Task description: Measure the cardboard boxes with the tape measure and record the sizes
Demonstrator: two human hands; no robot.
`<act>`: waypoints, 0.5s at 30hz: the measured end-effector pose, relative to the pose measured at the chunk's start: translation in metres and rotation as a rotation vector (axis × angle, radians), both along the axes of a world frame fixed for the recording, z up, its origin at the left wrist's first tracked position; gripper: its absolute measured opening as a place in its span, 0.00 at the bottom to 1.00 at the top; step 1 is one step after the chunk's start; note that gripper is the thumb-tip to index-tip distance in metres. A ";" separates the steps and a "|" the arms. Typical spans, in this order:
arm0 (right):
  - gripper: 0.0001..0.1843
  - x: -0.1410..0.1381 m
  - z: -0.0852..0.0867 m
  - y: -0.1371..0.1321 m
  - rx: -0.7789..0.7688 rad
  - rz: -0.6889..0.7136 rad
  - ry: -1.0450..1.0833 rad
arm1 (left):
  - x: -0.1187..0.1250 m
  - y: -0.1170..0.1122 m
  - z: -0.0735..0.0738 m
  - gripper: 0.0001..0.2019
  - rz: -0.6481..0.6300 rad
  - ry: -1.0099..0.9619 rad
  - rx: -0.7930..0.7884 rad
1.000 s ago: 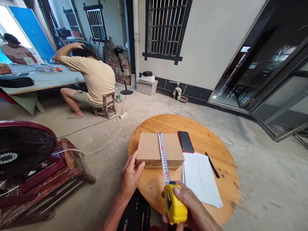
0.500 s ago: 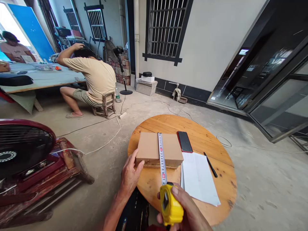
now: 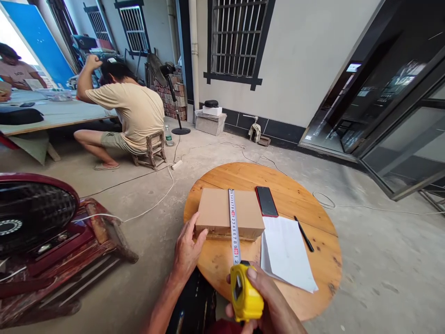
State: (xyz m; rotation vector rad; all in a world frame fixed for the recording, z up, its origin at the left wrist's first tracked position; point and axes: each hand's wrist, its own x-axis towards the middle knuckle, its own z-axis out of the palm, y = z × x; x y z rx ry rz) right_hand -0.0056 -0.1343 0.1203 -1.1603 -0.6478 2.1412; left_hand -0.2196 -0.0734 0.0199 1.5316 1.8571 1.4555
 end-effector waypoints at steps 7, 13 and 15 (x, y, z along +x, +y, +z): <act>0.32 0.010 0.003 0.003 0.237 0.078 -0.122 | 0.003 -0.003 0.006 0.26 0.021 0.051 0.016; 0.37 0.027 0.006 0.001 0.388 0.210 -0.303 | 0.004 -0.014 0.039 0.21 0.170 -0.048 0.196; 0.36 0.034 0.008 0.001 0.455 0.284 -0.352 | 0.001 -0.009 0.056 0.21 0.087 -0.193 0.163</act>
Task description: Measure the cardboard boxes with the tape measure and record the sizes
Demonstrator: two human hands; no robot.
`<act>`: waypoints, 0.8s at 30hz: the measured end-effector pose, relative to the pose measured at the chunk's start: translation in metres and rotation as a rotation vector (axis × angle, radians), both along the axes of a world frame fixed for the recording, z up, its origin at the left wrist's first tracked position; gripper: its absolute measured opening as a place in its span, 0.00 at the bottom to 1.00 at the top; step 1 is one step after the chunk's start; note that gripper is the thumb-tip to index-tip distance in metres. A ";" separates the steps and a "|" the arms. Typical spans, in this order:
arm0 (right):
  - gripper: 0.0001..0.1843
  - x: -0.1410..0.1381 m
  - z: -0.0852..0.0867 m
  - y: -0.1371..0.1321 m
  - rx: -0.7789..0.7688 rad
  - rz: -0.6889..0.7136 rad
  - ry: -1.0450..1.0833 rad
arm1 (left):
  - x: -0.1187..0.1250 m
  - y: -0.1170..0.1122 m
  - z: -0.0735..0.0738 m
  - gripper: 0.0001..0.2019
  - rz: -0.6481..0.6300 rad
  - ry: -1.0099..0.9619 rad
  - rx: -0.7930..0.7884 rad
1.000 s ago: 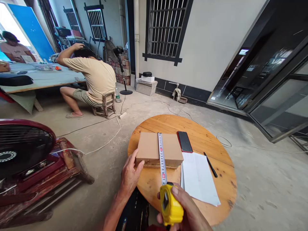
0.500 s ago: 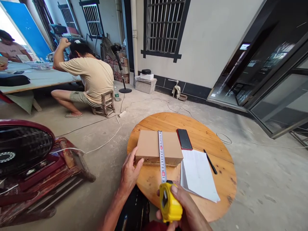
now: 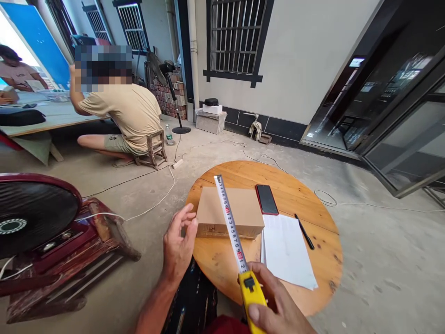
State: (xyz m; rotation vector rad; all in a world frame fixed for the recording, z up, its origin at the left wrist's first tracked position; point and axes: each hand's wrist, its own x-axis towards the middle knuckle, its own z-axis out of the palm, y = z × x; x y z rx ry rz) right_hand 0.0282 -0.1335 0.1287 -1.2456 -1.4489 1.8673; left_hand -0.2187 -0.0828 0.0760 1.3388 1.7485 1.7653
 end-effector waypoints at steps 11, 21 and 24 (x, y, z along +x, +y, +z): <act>0.39 0.043 0.027 0.018 0.232 0.196 -0.511 | -0.021 0.035 0.063 0.23 -0.237 -0.397 0.008; 0.39 0.010 0.041 0.057 0.789 0.234 -0.729 | 0.050 0.005 0.038 0.18 -0.217 -0.393 -0.088; 0.36 -0.004 0.041 0.069 0.915 0.269 -0.710 | 0.062 0.000 0.032 0.14 -0.225 -0.257 -0.082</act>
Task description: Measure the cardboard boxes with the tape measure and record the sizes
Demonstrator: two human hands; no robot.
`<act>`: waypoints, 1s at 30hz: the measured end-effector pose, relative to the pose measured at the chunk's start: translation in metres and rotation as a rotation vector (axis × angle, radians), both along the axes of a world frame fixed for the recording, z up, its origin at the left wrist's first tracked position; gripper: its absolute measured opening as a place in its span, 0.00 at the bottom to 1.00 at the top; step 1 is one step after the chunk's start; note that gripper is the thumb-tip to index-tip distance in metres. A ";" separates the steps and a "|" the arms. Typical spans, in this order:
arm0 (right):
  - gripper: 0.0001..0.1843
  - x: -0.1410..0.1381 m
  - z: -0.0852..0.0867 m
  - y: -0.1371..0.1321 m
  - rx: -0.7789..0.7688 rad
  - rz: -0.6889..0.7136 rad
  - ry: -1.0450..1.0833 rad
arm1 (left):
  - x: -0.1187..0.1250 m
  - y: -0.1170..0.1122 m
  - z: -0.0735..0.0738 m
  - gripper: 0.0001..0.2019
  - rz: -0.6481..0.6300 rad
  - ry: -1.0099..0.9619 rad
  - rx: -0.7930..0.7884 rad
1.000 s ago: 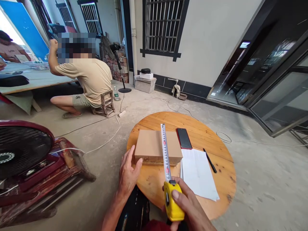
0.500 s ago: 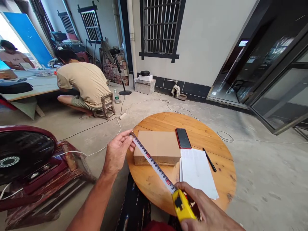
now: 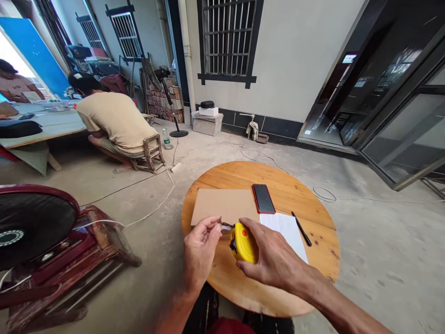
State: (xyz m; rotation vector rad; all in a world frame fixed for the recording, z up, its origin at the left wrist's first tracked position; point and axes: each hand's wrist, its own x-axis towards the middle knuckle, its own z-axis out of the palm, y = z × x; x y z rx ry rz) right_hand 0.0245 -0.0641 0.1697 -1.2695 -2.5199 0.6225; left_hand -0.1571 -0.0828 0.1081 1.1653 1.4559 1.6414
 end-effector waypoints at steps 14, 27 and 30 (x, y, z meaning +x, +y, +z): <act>0.33 -0.049 -0.004 0.115 0.134 0.255 -0.162 | -0.054 0.042 -0.051 0.26 0.201 0.237 -0.118; 0.31 0.016 -0.045 0.093 0.048 -0.318 0.293 | -0.050 0.043 -0.060 0.29 0.186 0.116 -0.235; 0.29 0.024 -0.072 0.077 -0.175 -0.484 0.475 | -0.047 0.043 -0.061 0.28 0.208 0.106 -0.248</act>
